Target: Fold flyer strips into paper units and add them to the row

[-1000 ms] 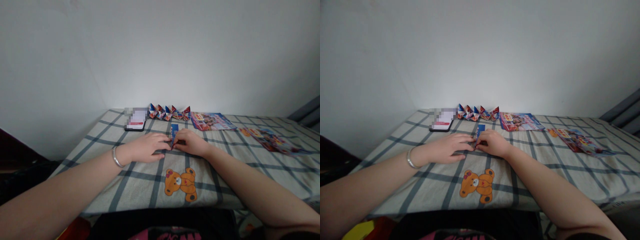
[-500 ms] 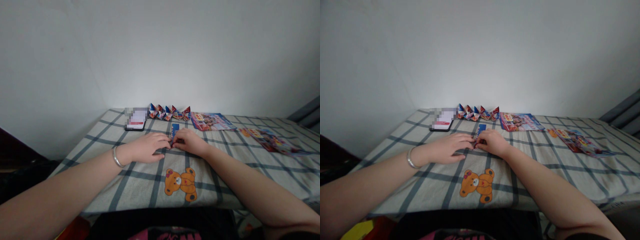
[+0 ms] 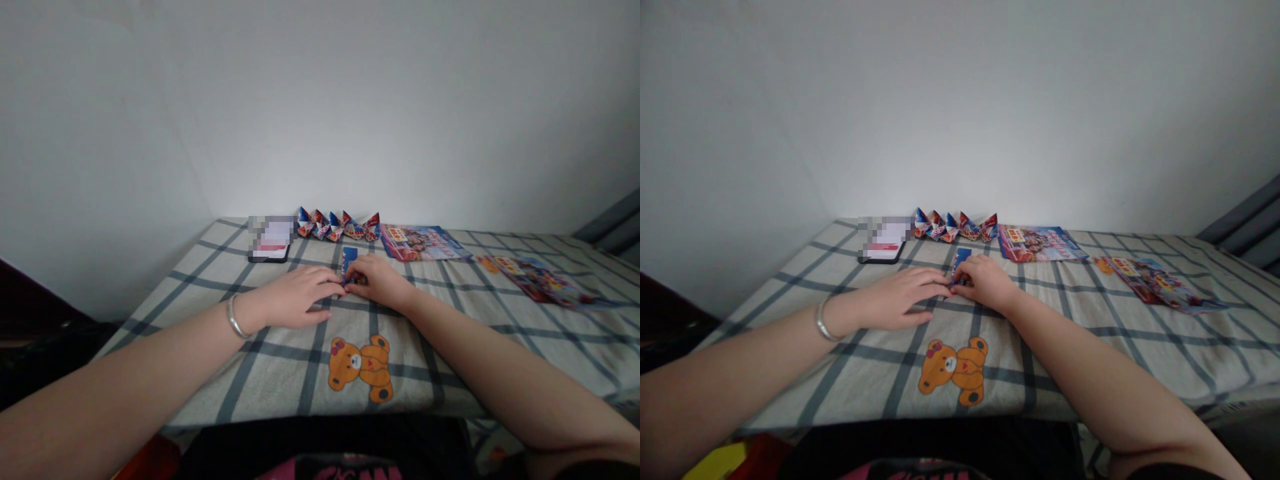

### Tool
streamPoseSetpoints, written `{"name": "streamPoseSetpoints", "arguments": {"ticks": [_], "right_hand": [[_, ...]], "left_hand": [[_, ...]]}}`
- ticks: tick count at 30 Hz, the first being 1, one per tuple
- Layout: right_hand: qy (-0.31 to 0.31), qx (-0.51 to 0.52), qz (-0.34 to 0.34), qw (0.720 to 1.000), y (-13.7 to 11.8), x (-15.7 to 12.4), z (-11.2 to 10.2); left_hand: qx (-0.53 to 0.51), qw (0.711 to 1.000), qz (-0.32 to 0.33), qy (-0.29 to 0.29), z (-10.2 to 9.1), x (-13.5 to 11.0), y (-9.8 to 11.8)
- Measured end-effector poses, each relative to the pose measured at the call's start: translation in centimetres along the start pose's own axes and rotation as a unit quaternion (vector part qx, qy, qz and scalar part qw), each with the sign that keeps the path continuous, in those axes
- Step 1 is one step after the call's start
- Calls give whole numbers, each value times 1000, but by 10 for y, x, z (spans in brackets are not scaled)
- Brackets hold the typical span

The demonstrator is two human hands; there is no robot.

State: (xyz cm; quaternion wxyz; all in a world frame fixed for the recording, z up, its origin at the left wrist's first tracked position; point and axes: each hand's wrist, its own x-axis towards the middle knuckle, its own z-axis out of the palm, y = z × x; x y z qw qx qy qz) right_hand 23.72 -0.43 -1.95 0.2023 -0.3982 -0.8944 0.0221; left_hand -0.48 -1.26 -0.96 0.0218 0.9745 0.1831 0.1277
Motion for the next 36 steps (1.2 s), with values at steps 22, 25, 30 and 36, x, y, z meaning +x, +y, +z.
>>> {"name": "streamPoseSetpoints", "arguments": {"ticks": [22, 25, 30, 36], "right_hand": [[4, -19, -1, 1000, -2, -2, -1], [9, -19, 4, 1000, -4, -3, -1], [35, -24, 26, 999, -7, -8, 2], [-38, -34, 74, 996, -13, -10, 4]], "left_hand": [[-2, 998, 58, 13, 0, 0, -7], [0, 999, 47, 11, 2, 0, -7], [6, 999, 33, 16, 2, 1, -5], [3, 1000, 23, 14, 3, 2, -5]]}}
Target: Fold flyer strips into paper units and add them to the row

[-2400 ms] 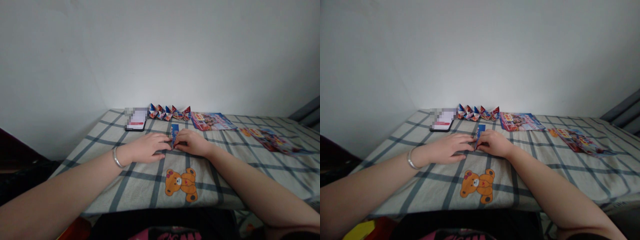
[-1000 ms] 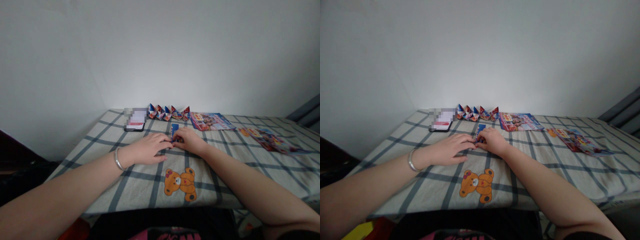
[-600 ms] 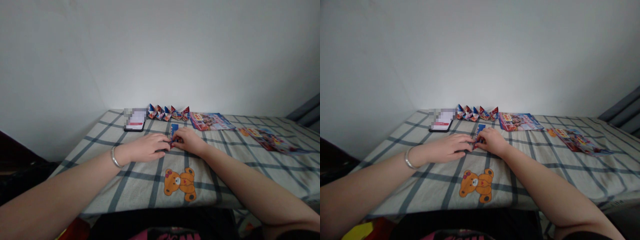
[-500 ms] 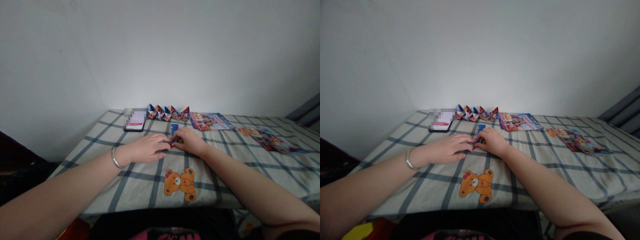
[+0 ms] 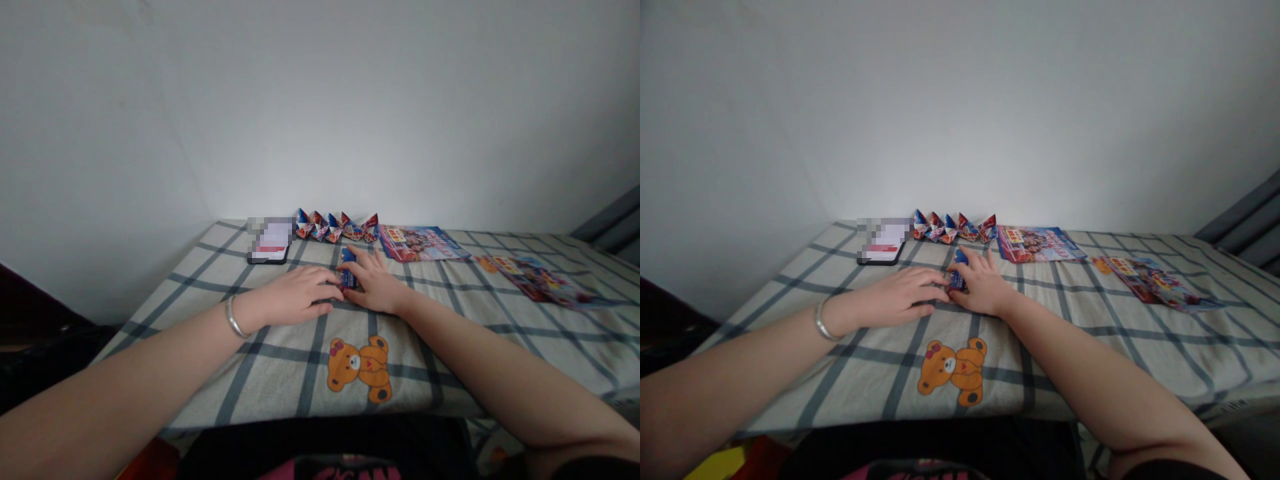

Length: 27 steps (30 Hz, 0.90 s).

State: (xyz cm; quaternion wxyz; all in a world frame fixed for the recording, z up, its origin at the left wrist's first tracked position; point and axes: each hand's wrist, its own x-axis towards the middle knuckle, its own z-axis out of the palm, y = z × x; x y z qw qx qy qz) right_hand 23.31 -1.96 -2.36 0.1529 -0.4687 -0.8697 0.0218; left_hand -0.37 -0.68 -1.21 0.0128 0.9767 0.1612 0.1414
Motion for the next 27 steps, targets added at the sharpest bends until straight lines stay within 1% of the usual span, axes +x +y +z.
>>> {"name": "streamPoseSetpoints", "arguments": {"ticks": [3, 5, 11, 17, 27], "right_hand": [[-23, 2, 15, 1000, 0, 0, -1], [-34, 5, 26, 999, 1, 1, -2], [-42, -2, 64, 997, 2, 3, -3], [-62, 7, 97, 993, 5, 5, -3], [-52, -7, 101, 993, 9, 3, -4]], "left_hand": [[-11, 1000, -17, -9, -1, 1, 0], [-14, 1000, -17, -6, -1, 1, 0], [-16, 1000, -15, -3, 2, -1, -2], [-13, 1000, -15, -10, 1, -1, -2], [-22, 1000, -9, 5, 1, -2, -2]]}}
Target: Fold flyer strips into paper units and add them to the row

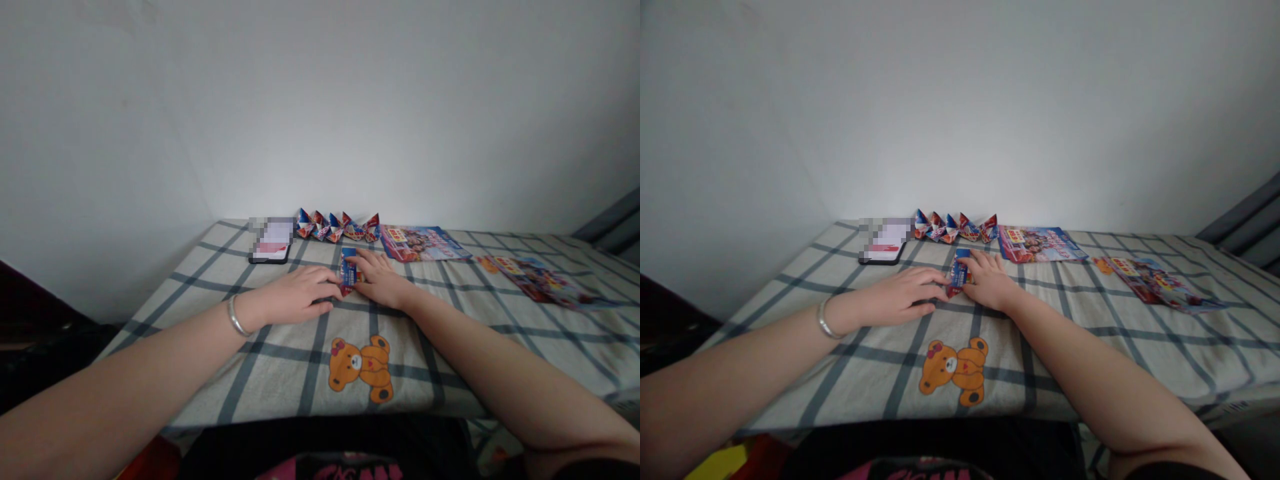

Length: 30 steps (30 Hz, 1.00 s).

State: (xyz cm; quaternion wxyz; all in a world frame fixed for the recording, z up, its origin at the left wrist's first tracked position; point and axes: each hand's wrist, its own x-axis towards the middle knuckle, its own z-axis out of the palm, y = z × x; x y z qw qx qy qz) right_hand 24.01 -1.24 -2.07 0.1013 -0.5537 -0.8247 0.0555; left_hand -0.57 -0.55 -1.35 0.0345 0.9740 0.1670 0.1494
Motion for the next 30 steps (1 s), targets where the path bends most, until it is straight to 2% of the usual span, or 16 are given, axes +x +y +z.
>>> {"name": "streamPoseSetpoints", "arguments": {"ticks": [4, 8, 20, 26, 30], "right_hand": [[19, -15, 19, 1000, 6, 1, -1], [40, -17, 0, 999, 6, 0, -3], [80, 31, -85, 993, -16, -5, 0], [102, 59, -96, 988, -12, -2, 2], [104, 67, -112, 986, -10, -1, 1]], "left_hand": [[-3, 1000, 7, 1, -1, 1, 0], [12, 1000, 1, 5, 0, 1, 2], [169, 978, -118, 45, 8, 8, 17], [139, 966, -192, 102, 14, 4, 3], [86, 973, -196, 88, 15, 3, -8]]}}
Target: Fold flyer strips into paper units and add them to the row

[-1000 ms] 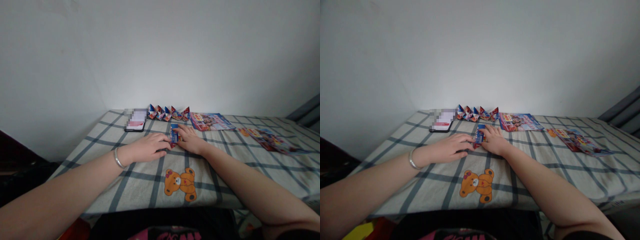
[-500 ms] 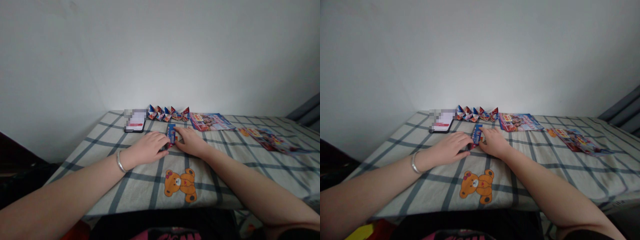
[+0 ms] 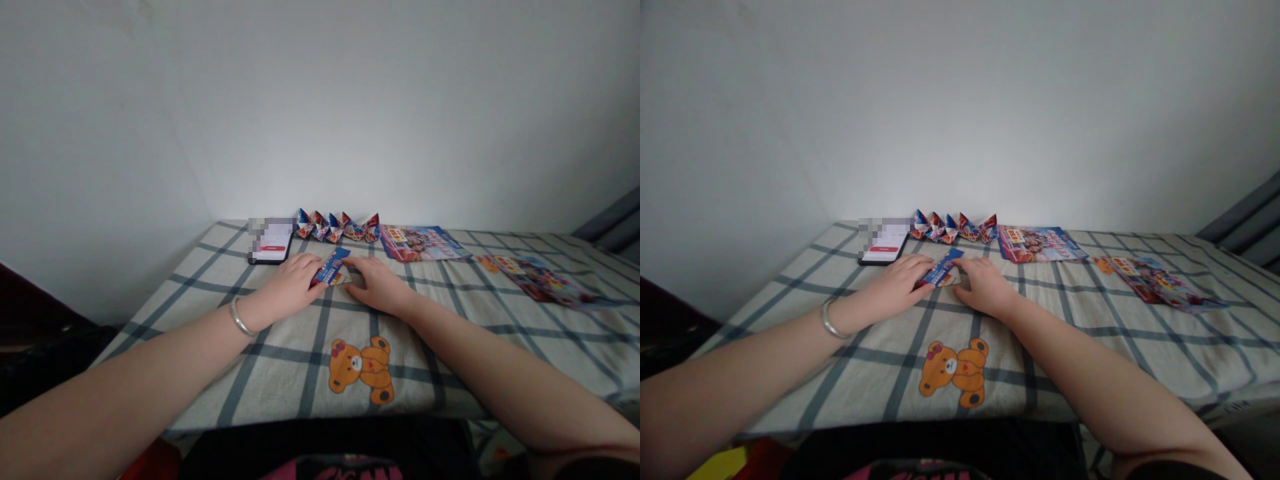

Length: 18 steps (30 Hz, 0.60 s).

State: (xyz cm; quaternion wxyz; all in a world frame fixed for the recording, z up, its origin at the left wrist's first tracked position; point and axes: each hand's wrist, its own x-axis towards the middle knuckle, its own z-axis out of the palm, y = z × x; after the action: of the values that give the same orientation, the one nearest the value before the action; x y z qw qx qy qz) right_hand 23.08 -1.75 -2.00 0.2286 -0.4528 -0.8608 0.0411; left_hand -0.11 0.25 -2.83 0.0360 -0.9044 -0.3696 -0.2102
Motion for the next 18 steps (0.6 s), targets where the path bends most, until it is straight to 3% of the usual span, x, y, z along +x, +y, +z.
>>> {"name": "streamPoseSetpoints", "arguments": {"ticks": [9, 14, 18], "right_hand": [[45, 191, 52, 979, 4, 0, 3], [82, 273, 90, 954, 9, 3, 6], [108, 281, 117, 947, 11, 4, 5]], "left_hand": [[-147, 987, -60, 9, 2, 5, -5], [-182, 982, -47, 24, -1, 5, -3], [-165, 986, -1, 17, -7, 4, 2]]}}
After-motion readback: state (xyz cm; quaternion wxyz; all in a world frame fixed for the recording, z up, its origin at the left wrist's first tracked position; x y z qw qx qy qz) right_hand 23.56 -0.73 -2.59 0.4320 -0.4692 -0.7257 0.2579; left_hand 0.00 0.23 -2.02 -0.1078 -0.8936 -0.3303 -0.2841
